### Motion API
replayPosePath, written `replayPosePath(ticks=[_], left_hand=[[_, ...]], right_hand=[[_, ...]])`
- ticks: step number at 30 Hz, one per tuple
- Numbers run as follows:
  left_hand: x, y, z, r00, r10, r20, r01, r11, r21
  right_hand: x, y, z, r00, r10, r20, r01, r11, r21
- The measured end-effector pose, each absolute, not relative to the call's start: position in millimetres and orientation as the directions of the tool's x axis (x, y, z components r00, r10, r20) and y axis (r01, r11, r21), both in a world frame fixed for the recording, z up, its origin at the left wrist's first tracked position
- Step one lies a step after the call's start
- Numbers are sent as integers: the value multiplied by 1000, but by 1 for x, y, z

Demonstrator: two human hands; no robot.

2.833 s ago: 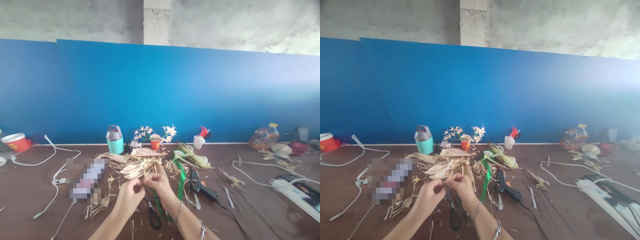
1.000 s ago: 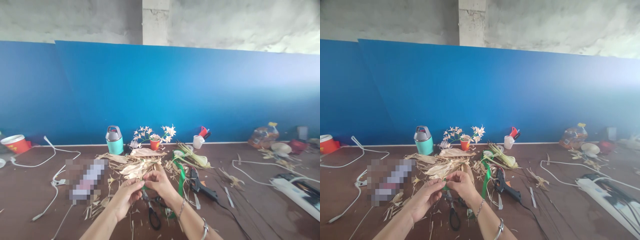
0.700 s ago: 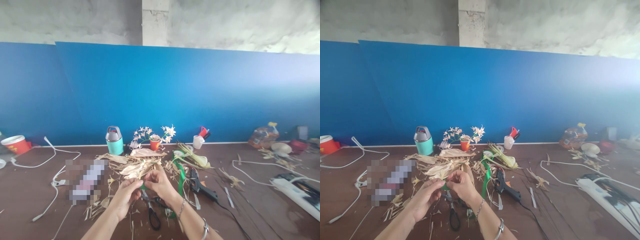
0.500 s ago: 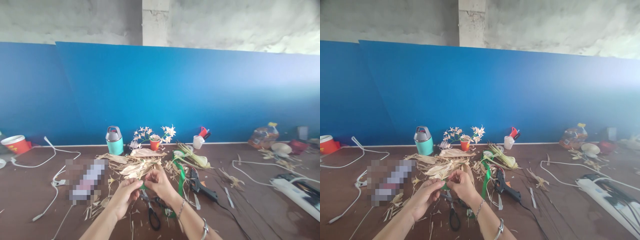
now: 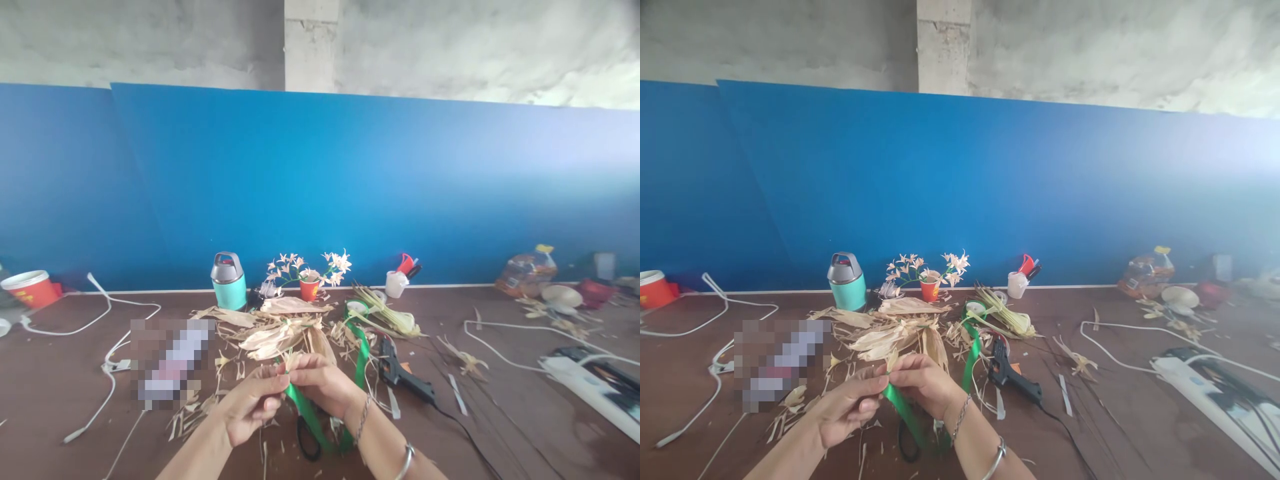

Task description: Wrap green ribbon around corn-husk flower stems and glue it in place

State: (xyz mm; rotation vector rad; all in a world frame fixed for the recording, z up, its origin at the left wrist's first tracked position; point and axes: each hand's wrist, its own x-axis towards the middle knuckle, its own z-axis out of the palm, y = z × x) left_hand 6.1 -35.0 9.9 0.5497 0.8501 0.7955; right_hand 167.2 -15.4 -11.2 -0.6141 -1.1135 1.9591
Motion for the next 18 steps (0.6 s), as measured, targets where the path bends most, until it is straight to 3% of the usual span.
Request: replayPosePath(ticks=[5,10,14,18], left_hand=[[3,-35,4,476,773,-418,-384,611,692],[4,-36,12,448,813,-371,-254,513,820],[9,-36,18,286,907,-308,-7,324,946],[14,-36,13,78,986,-148,346,113,931]], right_hand=[[165,-17,-10,-597,802,-29,-440,-358,-824],[162,-21,-3,-548,837,-19,-478,-331,-813],[158,-20,-3,-454,888,-75,-453,-302,-839],[151,-18,-10,-307,936,-175,-363,-285,-887]])
